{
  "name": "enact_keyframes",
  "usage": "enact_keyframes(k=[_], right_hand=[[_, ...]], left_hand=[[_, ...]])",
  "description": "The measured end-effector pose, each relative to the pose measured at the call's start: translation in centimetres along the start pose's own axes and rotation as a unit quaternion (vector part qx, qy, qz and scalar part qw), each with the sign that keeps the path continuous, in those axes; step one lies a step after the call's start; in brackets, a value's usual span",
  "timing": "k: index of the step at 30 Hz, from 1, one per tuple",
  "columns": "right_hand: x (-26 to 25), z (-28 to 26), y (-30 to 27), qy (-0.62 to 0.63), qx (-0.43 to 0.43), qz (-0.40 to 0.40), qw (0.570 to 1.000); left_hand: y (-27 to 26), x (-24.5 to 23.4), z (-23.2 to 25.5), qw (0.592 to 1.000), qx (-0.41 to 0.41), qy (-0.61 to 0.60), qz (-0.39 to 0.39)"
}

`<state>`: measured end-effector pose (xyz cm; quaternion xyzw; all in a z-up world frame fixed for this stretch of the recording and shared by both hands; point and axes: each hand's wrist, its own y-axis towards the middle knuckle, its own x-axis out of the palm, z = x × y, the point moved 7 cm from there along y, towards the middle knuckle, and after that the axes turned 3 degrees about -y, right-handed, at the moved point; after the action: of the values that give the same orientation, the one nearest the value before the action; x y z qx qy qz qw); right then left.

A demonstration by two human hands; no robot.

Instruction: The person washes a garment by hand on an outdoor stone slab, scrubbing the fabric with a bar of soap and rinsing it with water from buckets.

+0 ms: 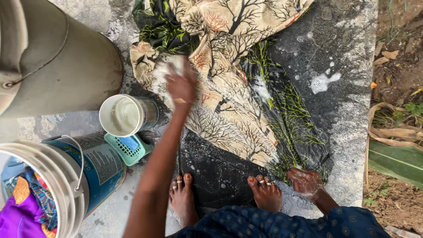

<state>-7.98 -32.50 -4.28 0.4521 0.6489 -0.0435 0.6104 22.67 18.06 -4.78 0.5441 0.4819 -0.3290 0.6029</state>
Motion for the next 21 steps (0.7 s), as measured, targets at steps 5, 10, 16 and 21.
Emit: enact_keyframes(k=[5, 10, 16, 21], right_hand=[[2.1, 0.8, -2.3, 0.05, 0.068, -0.225, 0.971], [-0.3, -0.1, -2.4, 0.109, 0.0, -0.111, 0.988], [0.0, -0.8, -1.5, 0.071, -0.029, -0.083, 0.994], [0.0, -0.8, -2.4, 0.051, -0.038, -0.085, 0.994]], left_hand=[[-21.6, -15.8, 29.3, 0.861, 0.376, -0.267, -0.213], [-11.2, -5.6, 22.3, 0.871, 0.329, -0.197, -0.308], [5.9, -2.1, 2.0, 0.985, 0.059, 0.046, -0.153], [-11.3, -4.5, 20.6, 0.831, -0.052, -0.328, -0.446]])
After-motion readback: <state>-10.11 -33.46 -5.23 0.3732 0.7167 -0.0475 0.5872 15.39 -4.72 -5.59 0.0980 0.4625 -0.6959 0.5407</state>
